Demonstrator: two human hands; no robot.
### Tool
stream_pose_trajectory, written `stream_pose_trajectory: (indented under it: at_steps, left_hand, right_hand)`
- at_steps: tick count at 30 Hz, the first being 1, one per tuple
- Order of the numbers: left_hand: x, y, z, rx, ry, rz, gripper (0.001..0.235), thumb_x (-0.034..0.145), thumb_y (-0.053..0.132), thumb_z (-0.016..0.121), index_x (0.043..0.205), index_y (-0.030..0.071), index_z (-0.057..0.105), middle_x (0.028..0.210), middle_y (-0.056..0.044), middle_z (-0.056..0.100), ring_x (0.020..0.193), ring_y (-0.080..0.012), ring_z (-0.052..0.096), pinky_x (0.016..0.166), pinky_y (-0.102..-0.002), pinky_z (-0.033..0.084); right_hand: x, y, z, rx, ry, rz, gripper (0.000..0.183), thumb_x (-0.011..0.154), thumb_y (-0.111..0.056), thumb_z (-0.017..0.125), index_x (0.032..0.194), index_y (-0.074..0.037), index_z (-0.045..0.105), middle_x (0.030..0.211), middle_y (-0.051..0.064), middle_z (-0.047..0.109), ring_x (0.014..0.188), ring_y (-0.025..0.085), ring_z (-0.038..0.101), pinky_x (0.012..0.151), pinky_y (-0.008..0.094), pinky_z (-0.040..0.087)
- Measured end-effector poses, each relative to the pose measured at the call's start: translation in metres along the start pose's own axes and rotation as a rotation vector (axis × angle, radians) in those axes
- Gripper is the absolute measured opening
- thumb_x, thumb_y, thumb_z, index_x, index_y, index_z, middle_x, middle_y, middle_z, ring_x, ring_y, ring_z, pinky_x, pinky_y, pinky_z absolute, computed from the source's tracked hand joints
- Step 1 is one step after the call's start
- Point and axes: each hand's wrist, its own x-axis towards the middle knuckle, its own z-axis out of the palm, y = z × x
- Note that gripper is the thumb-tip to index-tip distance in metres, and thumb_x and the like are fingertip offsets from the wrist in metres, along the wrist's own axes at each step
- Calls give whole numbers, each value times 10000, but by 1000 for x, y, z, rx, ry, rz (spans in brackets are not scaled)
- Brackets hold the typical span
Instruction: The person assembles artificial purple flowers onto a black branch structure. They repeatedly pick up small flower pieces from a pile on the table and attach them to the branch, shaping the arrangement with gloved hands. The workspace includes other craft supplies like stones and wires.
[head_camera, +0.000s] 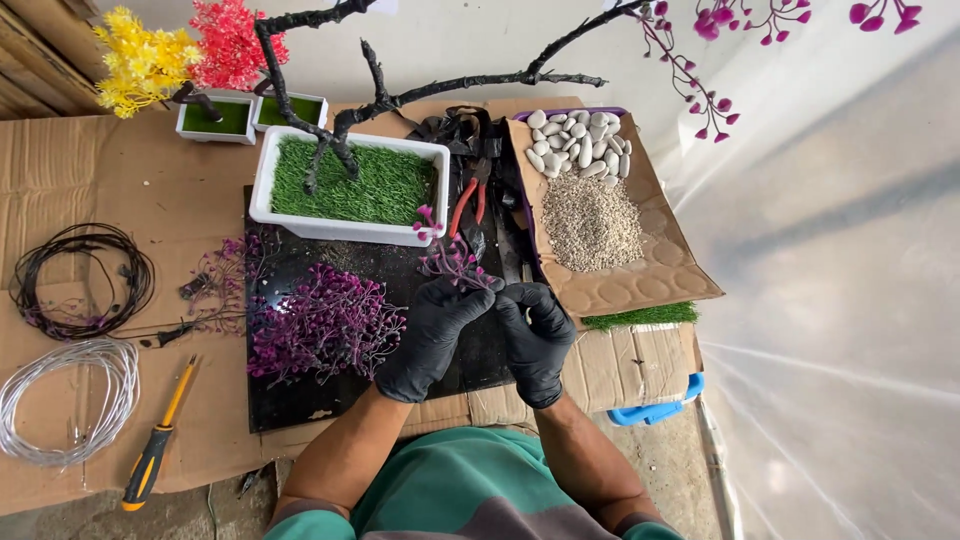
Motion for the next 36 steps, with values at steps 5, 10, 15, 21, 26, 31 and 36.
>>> stream_pose_trajectory:
  at_steps: [5, 10, 15, 21, 26, 31, 36]
  left_hand:
    - [1, 23, 40, 273, 19, 113, 185, 726, 77, 942, 844, 54, 802, 760, -70, 770, 795, -140, 730, 828, -325, 584]
    - [0, 90, 72, 316, -160, 318, 63, 879, 174, 847, 840, 136, 815, 762, -23, 763, 827, -90, 682, 871, -269, 535]
    - [25, 155, 114, 337, -194, 529, 219, 874, 222, 831, 702, 186, 700, 588, 32, 644, 611, -39, 536, 688, -208, 426]
    - [119, 165, 124, 334, -394, 643, 85, 965, 179, 682, 959, 97, 700, 824, 1, 664, 761, -100, 554, 731, -256, 521]
    - [182, 157, 130, 375, -405, 713, 82, 938, 167, 755, 977, 95, 769, 783, 15, 730, 674, -86, 586, 667, -262, 551]
    - [202, 164, 141, 392, -489, 515, 97, 898, 152, 788, 952, 73, 797, 857, -33, 784, 701, -91, 644, 639, -222, 562]
    - [198, 185, 152, 598, -446, 343, 169, 866, 289, 757, 978, 177, 817, 885, 51, 808, 673, -52, 656, 666, -217, 497]
  right_hand:
    - [24, -12, -12, -59, 51, -51, 99, 833, -24, 865, 872, -40, 775, 769, 102, 724, 784, 165, 699, 773, 343, 567]
    - [58, -38, -21, -5, 45, -45, 66, 886, -16, 807, 875, -14, 742, 842, 118, 741, 824, 150, 646, 815, 381, 554]
    - [110, -43, -27, 72, 26, 40, 85, 919, -103, 813, 965, -39, 781, 829, 71, 757, 673, 69, 595, 689, 262, 538]
    - [159, -18, -31, 215, -147, 79, 129, 942, -128, 766, 1051, -59, 776, 942, 79, 787, 809, 108, 699, 633, 220, 524]
    - [184, -27, -18, 225, -200, 37, 124, 950, -117, 766, 1065, -74, 776, 1026, 78, 795, 878, 109, 708, 737, 232, 561]
    - [216, -41, -3, 219, -159, -98, 129, 986, -132, 734, 1088, -58, 760, 932, 52, 764, 776, 101, 659, 611, 218, 511]
    - [247, -31, 14, 285, -111, -163, 135, 973, -76, 732, 1106, -68, 756, 1020, 79, 787, 885, 144, 736, 726, 250, 601]
